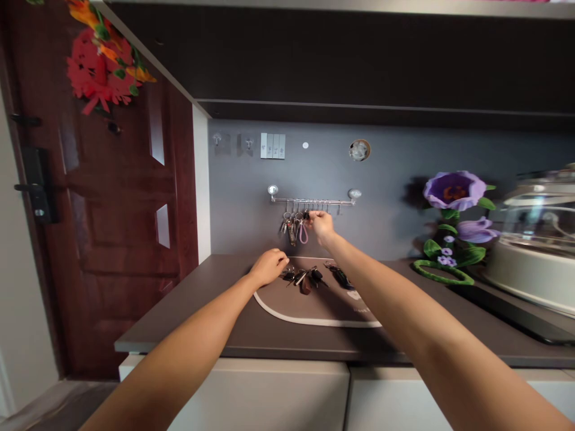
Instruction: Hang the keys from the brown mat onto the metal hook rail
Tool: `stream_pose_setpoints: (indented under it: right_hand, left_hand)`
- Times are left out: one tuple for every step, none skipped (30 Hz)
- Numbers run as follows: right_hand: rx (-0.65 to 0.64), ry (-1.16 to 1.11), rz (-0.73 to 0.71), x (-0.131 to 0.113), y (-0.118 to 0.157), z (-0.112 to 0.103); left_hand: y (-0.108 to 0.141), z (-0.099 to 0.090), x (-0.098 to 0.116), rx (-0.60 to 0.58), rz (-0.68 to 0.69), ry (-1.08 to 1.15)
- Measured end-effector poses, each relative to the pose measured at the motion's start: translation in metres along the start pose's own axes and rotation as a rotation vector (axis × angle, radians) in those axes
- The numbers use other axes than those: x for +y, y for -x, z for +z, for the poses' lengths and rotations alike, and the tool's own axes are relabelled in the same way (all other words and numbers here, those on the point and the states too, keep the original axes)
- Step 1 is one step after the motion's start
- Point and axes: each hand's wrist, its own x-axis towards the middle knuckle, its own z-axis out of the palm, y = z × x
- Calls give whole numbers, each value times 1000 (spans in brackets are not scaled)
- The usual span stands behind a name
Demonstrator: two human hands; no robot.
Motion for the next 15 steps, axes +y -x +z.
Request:
stream_pose_setpoints:
  right_hand:
    - [12, -16, 19, -1, -3, 2]
    - [22, -29, 35, -2, -5, 4]
    - [29, -38, 48, -3, -7, 7]
    - [36, -45, 58, -3, -10, 8]
    - [44, -52, 66, -2, -11, 10]
    - [53, -58, 72, -2, -13, 11]
    - [62, -64, 78, -1, -15, 13]
    - [69, -67, 86, -1, -16, 14]
    - [76, -67, 95, 0, -17, 14]
    - [81, -61, 105, 1, -18, 15]
    - [84, -50, 114, 2, -19, 15]
    - [85, -38, 122, 4, -19, 15]
    - [87, -29, 130, 5, -20, 15]
    - [89, -24, 136, 6, -20, 15]
    - [93, -26, 141, 7, -20, 14]
  left_hand:
    - [0, 0, 0, -1, 5, 1]
    - [0, 0, 0, -3, 10, 3]
    - [0, 0, -1, -5, 14, 3]
    - [0, 0, -1, -6, 18, 3]
    - [-1, 0, -1, -7, 19, 1]
    - [-1, 0, 0, -8, 20, -2]
    - [-1, 0, 0, -8, 21, -4]
    - [-1, 0, 0, -10, 21, -7]
    - [-1, 0, 0, -11, 22, -9]
    - [-1, 0, 1, -12, 23, -9]
    - [-1, 0, 1, -13, 24, -8]
    - [-1, 0, 1, -14, 23, -5]
    - [-1, 0, 1, -16, 21, -2]
    - [-1, 0, 1, -18, 18, 4]
    - [-1, -1, 2, -20, 15, 10]
